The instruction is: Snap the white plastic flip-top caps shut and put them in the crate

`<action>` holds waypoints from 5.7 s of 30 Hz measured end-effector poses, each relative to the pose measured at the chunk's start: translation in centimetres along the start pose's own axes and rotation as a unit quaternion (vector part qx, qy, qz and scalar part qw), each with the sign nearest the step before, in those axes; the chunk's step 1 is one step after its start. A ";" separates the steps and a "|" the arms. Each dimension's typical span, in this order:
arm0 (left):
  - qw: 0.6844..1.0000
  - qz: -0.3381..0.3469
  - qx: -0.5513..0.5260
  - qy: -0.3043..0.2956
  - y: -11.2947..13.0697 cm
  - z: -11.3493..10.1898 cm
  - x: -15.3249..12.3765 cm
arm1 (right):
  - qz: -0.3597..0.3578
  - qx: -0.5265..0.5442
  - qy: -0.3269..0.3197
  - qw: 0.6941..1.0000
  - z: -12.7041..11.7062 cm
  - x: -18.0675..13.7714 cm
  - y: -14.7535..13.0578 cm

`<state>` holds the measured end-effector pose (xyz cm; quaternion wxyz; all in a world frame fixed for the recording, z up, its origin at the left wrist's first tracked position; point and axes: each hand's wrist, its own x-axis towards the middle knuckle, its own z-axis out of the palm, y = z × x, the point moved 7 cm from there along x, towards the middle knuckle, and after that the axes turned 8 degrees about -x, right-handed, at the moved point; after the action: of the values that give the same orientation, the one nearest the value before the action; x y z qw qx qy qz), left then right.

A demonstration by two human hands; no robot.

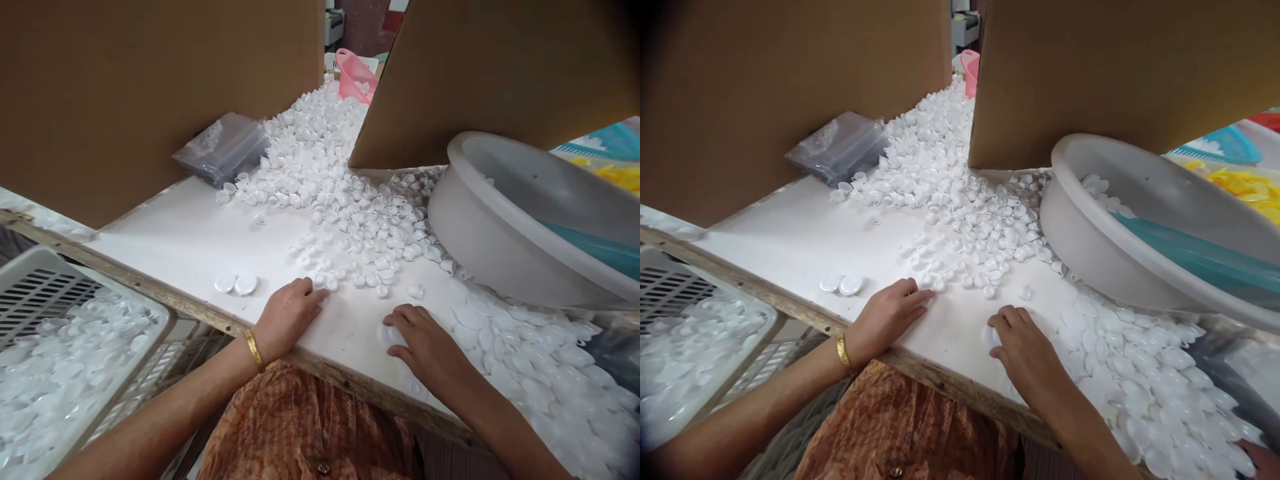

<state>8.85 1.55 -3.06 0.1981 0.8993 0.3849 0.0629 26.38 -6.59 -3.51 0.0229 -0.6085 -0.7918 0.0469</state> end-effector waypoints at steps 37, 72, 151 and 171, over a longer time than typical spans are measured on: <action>0.736 -0.295 -0.594 0.132 -6.5 0.5 -1.5 | -0.186 0.032 0.253 0.949 -1.0 8.2 -10.3; 0.946 -0.194 0.000 0.259 -7.9 -5.1 0.9 | -0.267 0.062 0.215 0.937 0.4 8.7 -14.9; 0.823 -0.293 -0.484 -0.048 -4.2 1.3 0.4 | 0.266 0.592 -0.170 0.741 4.6 9.0 -5.8; 0.798 -0.305 -0.506 -0.116 -4.0 1.9 -0.1 | 0.251 0.585 -0.172 0.752 5.1 9.0 -5.9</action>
<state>6.63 3.43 -6.42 0.6772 0.5072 0.5270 0.0800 17.89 0.36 -8.16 0.2252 -0.6348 -0.4195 0.6086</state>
